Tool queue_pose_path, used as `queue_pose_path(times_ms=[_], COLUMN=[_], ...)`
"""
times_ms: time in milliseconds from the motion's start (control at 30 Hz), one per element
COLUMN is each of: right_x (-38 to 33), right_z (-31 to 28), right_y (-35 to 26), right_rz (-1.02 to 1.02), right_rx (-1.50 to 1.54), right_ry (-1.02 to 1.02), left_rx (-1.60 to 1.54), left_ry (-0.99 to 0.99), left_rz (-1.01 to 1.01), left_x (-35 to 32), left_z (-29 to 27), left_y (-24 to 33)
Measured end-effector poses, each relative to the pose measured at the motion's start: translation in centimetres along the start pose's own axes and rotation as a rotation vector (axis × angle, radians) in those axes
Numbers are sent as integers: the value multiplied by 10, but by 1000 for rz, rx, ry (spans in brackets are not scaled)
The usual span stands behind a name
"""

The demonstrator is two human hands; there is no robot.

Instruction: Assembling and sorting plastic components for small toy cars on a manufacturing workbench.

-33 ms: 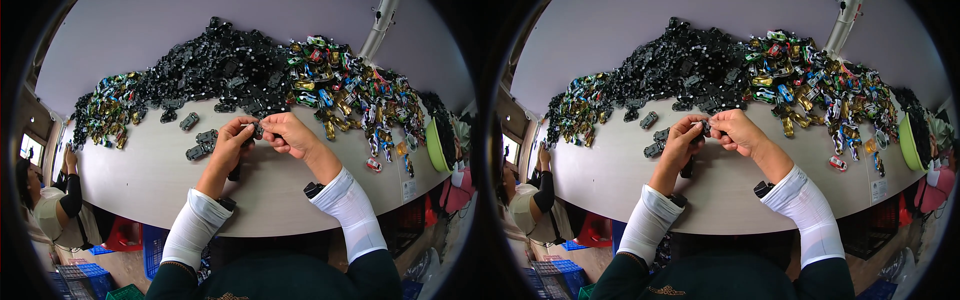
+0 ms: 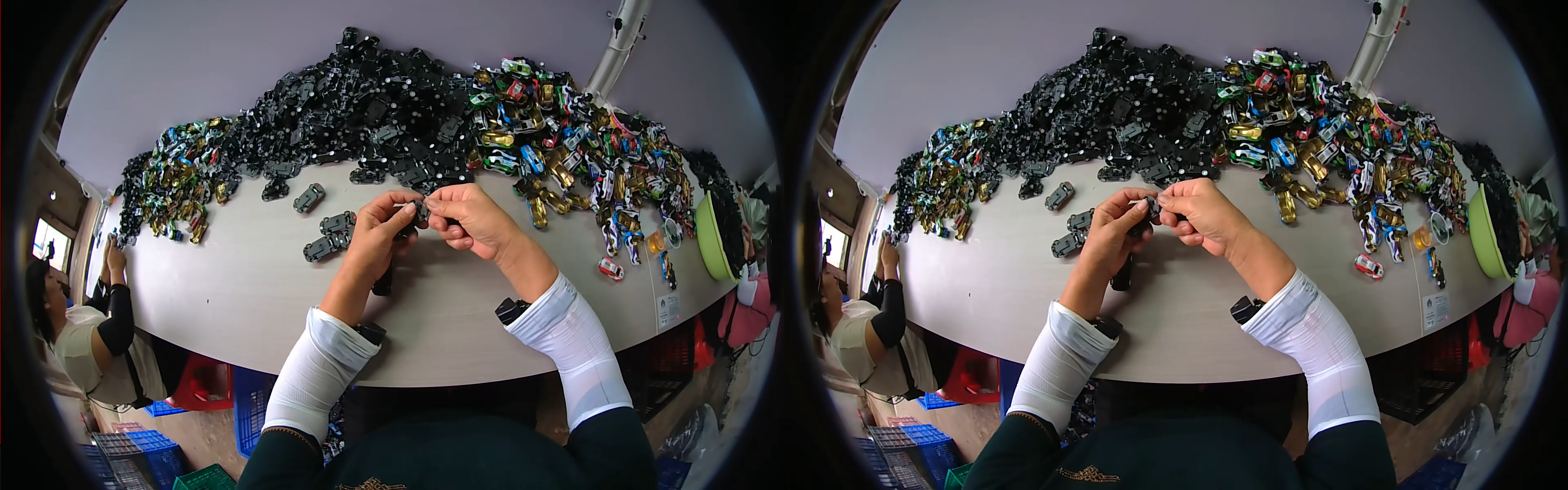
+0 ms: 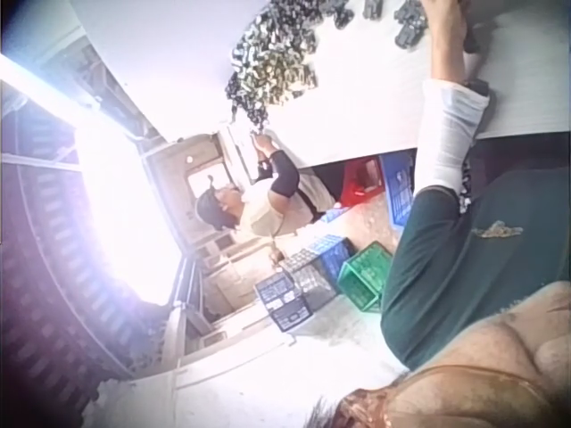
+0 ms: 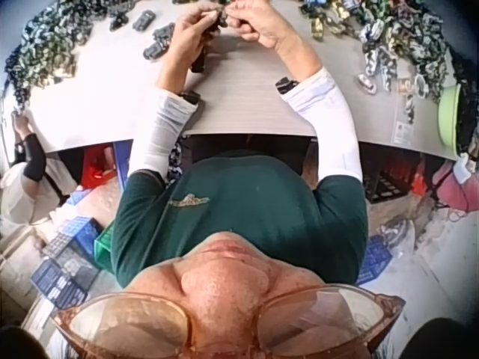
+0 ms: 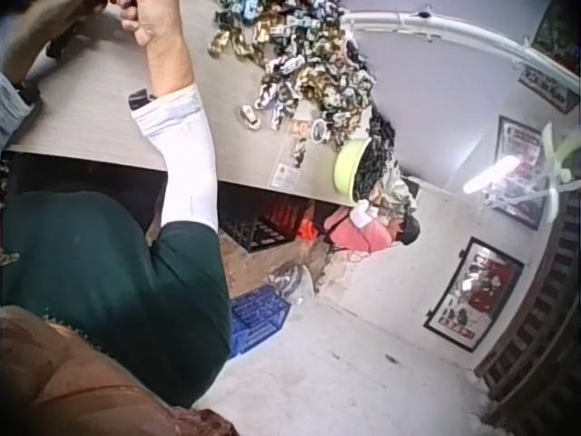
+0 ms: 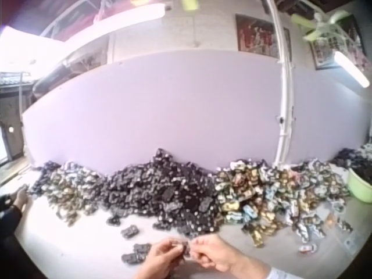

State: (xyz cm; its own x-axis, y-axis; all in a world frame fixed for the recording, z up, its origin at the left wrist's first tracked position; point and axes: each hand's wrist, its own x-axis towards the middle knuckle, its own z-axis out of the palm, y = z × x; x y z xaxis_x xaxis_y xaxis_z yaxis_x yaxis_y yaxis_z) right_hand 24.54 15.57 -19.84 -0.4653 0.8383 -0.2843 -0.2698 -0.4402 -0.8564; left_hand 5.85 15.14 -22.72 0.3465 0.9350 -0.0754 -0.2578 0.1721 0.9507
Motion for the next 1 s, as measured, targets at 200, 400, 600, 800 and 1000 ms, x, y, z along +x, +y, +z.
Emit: queue_pose_path(times_ms=[200,400,600,800,1000], right_x=[0,-1,-3,-2,3], right_z=[4,7,9,13,10], right_y=[4,4,0,7,15], right_rz=[-31,-95,-61,-113,-155], right_rx=[-28,-142,-11,-125,-268], right_ry=[34,73,32,87,143], left_rx=[-41,-53,-7,13,133], left_ry=[30,30,57,84,122], left_rz=[21,42,70,63,88], left_x=[-1,0,-3,-3,-1], left_z=[1,1,7,7,6], left_y=[-3,-4,1,-3,-5])
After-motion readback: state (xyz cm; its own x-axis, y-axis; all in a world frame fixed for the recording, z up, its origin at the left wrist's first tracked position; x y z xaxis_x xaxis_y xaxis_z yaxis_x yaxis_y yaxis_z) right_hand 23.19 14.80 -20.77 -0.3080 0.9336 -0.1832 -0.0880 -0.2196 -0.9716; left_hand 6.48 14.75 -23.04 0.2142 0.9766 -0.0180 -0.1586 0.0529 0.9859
